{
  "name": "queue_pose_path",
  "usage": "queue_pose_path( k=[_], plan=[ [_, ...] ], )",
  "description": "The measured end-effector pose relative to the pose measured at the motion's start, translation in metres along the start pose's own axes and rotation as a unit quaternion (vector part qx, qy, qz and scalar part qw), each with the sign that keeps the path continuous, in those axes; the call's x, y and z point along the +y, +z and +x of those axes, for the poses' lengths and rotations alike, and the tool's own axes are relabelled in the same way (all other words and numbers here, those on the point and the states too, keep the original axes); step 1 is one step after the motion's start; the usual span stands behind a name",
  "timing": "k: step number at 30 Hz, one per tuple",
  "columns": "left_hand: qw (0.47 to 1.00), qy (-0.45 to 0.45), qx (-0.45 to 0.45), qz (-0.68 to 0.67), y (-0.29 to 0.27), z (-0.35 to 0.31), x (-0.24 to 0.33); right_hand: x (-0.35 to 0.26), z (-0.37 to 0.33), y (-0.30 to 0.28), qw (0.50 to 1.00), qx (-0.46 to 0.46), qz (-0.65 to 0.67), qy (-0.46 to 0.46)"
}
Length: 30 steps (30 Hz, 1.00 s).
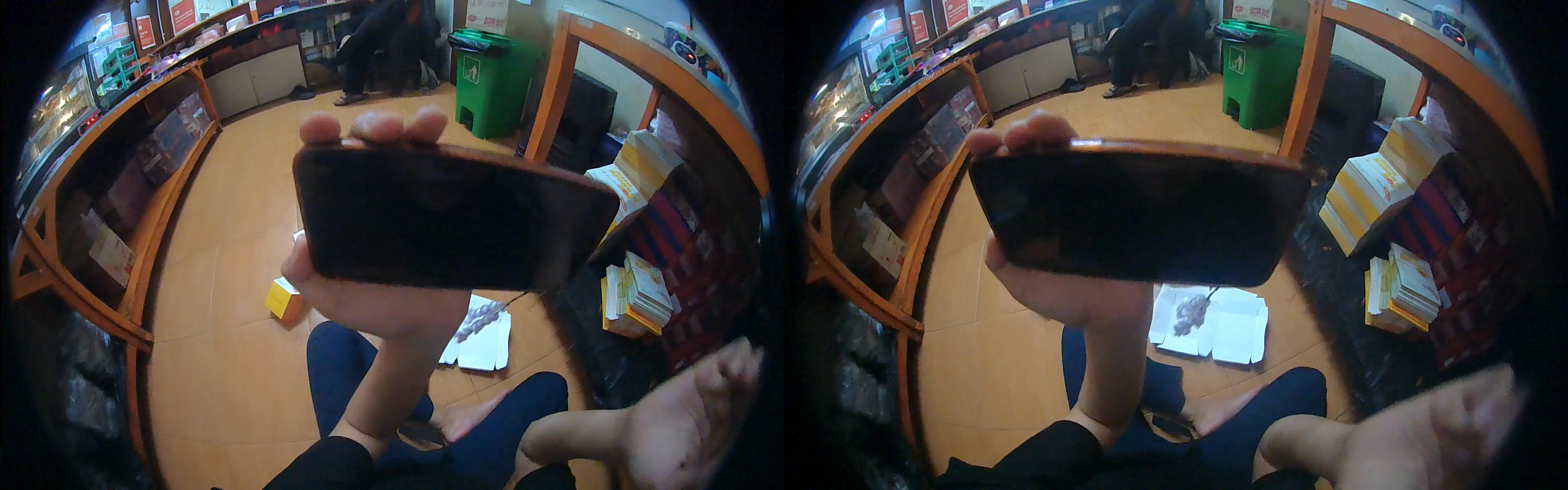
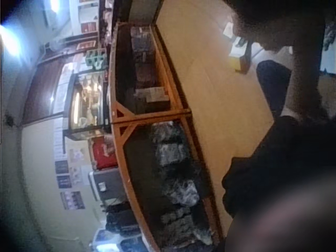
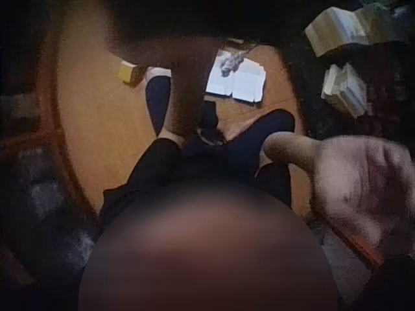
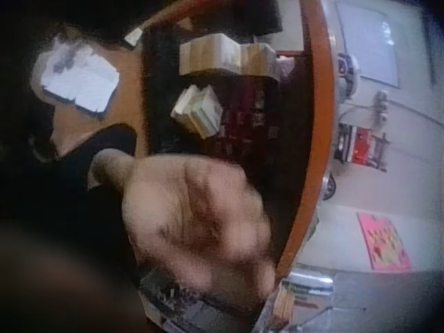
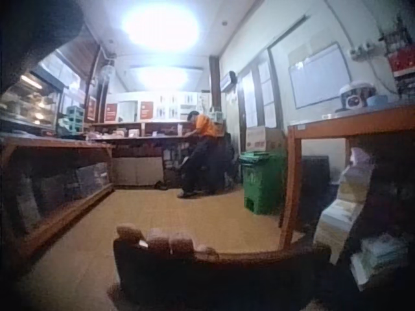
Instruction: The person sits on the floor and assembles small cardboard boxes by folding flat sheets and inserting blister packs. They handle multiple boxes one at a time, folding the flaps and placing the finished boxes on the floor.
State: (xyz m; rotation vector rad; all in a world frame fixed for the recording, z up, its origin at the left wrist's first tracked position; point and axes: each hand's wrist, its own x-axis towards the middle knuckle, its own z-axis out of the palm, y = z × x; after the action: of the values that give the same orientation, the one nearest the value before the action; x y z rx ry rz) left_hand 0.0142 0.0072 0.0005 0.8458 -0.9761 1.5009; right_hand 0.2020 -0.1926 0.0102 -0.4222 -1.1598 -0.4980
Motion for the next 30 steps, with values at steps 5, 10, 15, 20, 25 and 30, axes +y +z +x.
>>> queue_pose_path(
  k=[5, 10, 15, 20, 25, 30],
  plan=[
    [0.998, -0.003, 0.057, 0.021, 0.0, -0.017, -0.002, 0.028, -0.005, 0.045, 0.916, -0.348, -0.199, 0.022],
    [0.979, -0.096, 0.141, 0.111, 0.003, -0.046, -0.004, 0.038, -0.032, 0.062, 0.803, -0.51, -0.292, 0.099],
    [0.919, -0.249, 0.271, 0.143, -0.012, -0.109, -0.008, 0.064, -0.109, 0.041, 0.812, -0.488, -0.216, 0.237],
    [0.798, -0.379, 0.281, 0.376, -0.071, -0.18, -0.002, 0.077, -0.171, -0.007, 0.788, -0.435, -0.239, 0.363],
    [0.626, -0.535, 0.293, 0.486, -0.125, -0.242, 0.068, 0.09, -0.201, -0.074, 0.739, -0.356, -0.353, 0.451],
    [0.499, -0.598, 0.192, 0.598, -0.163, -0.288, 0.141, 0.09, -0.221, -0.151, 0.691, -0.235, -0.433, 0.529]
  ],
)
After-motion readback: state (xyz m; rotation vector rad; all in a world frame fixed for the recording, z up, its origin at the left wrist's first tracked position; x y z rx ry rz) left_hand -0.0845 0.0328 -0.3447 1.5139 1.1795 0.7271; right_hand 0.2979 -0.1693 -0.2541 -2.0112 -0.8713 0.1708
